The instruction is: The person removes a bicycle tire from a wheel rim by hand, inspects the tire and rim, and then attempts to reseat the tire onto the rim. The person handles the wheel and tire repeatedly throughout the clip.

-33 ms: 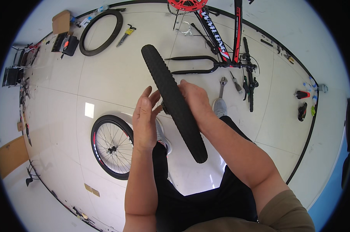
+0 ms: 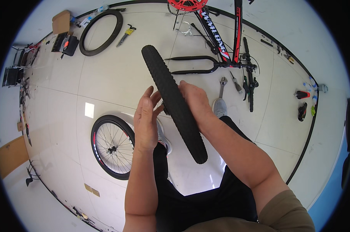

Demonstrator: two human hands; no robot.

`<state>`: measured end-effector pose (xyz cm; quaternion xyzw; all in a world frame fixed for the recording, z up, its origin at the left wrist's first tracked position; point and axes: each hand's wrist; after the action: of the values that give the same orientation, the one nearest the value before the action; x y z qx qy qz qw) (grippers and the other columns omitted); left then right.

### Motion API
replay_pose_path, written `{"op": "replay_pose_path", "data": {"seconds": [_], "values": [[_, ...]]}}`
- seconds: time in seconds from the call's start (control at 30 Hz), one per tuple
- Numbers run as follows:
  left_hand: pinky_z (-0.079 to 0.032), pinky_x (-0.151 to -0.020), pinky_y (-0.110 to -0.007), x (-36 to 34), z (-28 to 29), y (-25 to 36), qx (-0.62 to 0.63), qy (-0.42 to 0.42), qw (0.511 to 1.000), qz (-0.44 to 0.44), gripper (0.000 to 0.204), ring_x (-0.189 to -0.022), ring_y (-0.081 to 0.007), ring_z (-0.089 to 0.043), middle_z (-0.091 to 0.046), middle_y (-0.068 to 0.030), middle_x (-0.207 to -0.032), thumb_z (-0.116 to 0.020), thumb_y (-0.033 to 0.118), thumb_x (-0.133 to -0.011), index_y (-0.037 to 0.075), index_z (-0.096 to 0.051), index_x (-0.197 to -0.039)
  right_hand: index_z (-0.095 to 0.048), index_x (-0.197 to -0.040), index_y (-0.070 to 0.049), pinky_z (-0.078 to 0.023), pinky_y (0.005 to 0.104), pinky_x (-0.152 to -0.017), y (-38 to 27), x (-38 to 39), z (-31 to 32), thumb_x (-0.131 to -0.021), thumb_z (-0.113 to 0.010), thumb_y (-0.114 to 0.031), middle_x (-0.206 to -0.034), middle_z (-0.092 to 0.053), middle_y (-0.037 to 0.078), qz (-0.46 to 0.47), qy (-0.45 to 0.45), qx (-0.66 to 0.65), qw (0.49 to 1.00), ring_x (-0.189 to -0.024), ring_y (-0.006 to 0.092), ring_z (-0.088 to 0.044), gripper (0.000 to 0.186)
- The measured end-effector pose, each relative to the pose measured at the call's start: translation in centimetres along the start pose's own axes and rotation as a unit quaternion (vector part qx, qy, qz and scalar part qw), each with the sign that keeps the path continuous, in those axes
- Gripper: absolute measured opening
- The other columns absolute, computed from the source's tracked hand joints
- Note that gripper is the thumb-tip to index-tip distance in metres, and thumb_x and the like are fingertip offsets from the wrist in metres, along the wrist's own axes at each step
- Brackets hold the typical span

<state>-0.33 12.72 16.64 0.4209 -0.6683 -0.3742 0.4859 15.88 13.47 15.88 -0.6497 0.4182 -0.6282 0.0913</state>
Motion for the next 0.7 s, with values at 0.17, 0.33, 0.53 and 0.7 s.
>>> {"op": "replay_pose_path", "data": {"seconds": [0.17, 0.33, 0.53, 0.7], "values": [[-0.041, -0.111, -0.038, 0.5, -1.3, 0.2, 0.046, -0.045, 0.998, -0.006, 0.069, -0.132, -0.0247, -0.053, -0.053, -0.0157, -0.147, -0.06, 0.041, -0.103, -0.004, -0.04, -0.152, -0.068, -0.093, 0.001, -0.045, 0.0334, -0.067, 0.3, 0.1, -0.3, -0.094, -0.057, -0.036, -0.082, -0.063, 0.006, 0.007, -0.002, -0.008, 1.0, -0.073, 0.0166, -0.056, 0.038], [-0.044, -0.106, -0.034, 0.8, -1.5, 0.3, 0.025, -0.04, 0.999, -0.011, 0.066, -0.126, -0.0201, -0.055, -0.055, -0.01, -0.144, -0.069, 0.022, -0.097, -0.001, -0.041, -0.152, -0.07, -0.096, 0.001, -0.047, 0.0321, -0.067, -0.3, 0.8, -0.6, -0.096, -0.058, -0.03, -0.083, -0.064, 0.006, 0.029, -0.019, 0.004, 0.999, -0.074, 0.0155, -0.059, 0.033], [-0.046, -0.102, -0.033, 0.8, -1.4, 0.6, 0.015, -0.013, 1.0, 0.009, 0.066, -0.116, -0.0175, -0.058, -0.059, -0.0115, -0.135, -0.072, 0.028, -0.095, -0.004, -0.047, -0.146, -0.071, -0.098, 0.0, -0.047, 0.0288, -0.063, -0.6, 2.2, -1.3, -0.098, -0.056, -0.025, -0.085, -0.066, 0.004, 0.012, -0.065, 0.045, 0.997, -0.072, 0.0125, -0.059, 0.029], [-0.047, -0.087, -0.028, 0.4, -0.5, 2.3, 0.087, 0.039, 0.985, 0.146, 0.049, -0.094, -0.0128, -0.061, -0.067, -0.0048, -0.106, -0.063, 0.044, -0.099, 0.0, -0.066, -0.121, -0.071, -0.094, 0.001, -0.043, 0.0275, -0.062, -0.7, 2.5, -1.5, -0.098, -0.058, -0.026, -0.077, -0.063, 0.001, -0.024, -0.078, 0.17, 0.982, -0.069, 0.0108, -0.055, 0.03]]}}
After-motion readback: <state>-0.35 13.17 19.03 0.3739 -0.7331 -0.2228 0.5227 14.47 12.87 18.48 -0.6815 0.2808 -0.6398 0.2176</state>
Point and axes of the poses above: each hand's wrist, its own x-axis away from the middle knuckle, its own z-axis out of the back of the hand, y = z × x
